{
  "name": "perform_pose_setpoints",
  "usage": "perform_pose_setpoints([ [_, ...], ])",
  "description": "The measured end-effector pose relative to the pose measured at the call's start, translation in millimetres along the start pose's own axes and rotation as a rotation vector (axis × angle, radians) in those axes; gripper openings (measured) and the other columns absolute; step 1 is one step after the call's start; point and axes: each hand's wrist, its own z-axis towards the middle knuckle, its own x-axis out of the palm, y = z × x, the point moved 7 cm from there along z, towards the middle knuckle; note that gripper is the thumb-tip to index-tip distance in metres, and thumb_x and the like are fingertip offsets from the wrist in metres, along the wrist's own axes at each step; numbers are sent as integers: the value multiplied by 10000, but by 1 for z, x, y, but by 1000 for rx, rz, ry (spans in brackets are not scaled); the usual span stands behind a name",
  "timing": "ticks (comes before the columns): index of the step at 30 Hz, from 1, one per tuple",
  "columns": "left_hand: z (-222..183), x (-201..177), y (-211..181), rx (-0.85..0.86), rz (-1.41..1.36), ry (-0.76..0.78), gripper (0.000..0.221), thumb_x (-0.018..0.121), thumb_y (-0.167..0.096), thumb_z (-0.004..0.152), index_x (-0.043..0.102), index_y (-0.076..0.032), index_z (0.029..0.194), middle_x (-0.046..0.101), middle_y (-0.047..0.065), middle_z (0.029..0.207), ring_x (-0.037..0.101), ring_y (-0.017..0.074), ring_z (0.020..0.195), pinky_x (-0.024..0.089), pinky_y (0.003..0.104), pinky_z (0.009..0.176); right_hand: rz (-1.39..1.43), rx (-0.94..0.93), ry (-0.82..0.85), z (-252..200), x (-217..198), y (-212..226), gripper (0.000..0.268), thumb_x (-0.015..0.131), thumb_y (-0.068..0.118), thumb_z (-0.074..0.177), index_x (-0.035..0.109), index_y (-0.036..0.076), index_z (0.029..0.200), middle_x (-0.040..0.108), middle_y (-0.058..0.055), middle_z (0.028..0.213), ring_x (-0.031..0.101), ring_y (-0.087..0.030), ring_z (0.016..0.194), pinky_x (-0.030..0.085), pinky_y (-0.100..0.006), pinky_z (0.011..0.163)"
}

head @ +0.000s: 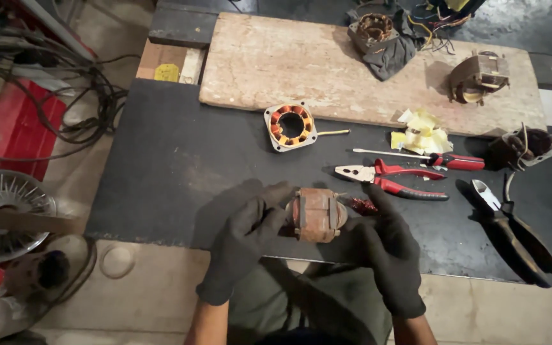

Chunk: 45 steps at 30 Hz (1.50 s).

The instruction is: Inspect and repair motor components including the stator and copper windings on a workbench

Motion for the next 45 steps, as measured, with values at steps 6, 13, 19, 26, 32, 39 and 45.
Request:
perform_pose_setpoints([
  [6, 2, -3, -12, -6, 40, -26, 377, 586, -160, 979, 669, -29, 1323, 691, 96, 1393, 639, 179, 1299, 508, 306, 1074, 160, -69, -127, -11, -12, -13, 553, 597, -31, 913, 520, -37, 1460, 767, -177, 1061, 702, -198, 1090, 512, -338, 1084],
  [13, 5, -6, -9, -43, 90, -71, 388, 584, -188, 977, 678, -65, 1333, 700, 69, 1398, 663, 129, 1226, 504, 275, 1010, -9, -188, 60, -7, 0, 6, 445, 548, 69, 961, 571, 47, 1405, 663, -117, 1414, 628, -210, 1207, 496, -341, 1035],
  [19, 3, -6, -7, -95, 35, -92, 396, 576, -209, 980, 681, -38, 1321, 702, 87, 1391, 654, 155, 1273, 505, 283, 1055, -70, -70, 194, -5, -1, -18, 635, 551, 112, 943, 421, 83, 1563, 628, -55, 1407, 521, -166, 1003, 482, -306, 872],
  [26, 7, -12, -28, 82, 88, -69, 341, 530, -197, 1044, 699, -17, 1278, 721, 101, 1326, 665, 202, 1244, 483, 312, 1076, 161, 31, 295, -1, 5, -19, 733, 543, 83, 954, 308, 101, 1649, 718, -82, 982, 514, -135, 583, 471, -275, 595],
  [32, 6, -8, -12, -217, 38, 61, 450, 635, -331, 927, 695, -147, 1333, 752, -6, 1336, 687, 119, 1228, 538, 285, 977, 335, 57, 389, -1, 14, -18, 766, 553, 167, 969, 242, 138, 1668, 677, -67, 938, 509, -152, 628, 461, -286, 571],
  [39, 5, 3, 2, -270, -191, 172, 597, 698, -332, 907, 568, -127, 1453, 720, 52, 1352, 687, 188, 1243, 577, 340, 999, 20, 340, 294, -1, 9, -20, 805, 564, 159, 879, 312, 230, 1641, 530, 67, 1578, 600, -196, 757, 499, -327, 652],
  [45, 2, 1, 7, -464, -129, 4, 418, 707, -232, 882, 760, -141, 1287, 821, -21, 1218, 742, 82, 1115, 564, 244, 962, 149, 444, 438, -11, 14, -35, 868, 568, 58, 921, 275, 325, 1693, 660, -13, 1044, 520, -195, 644, 463, -319, 637],
])
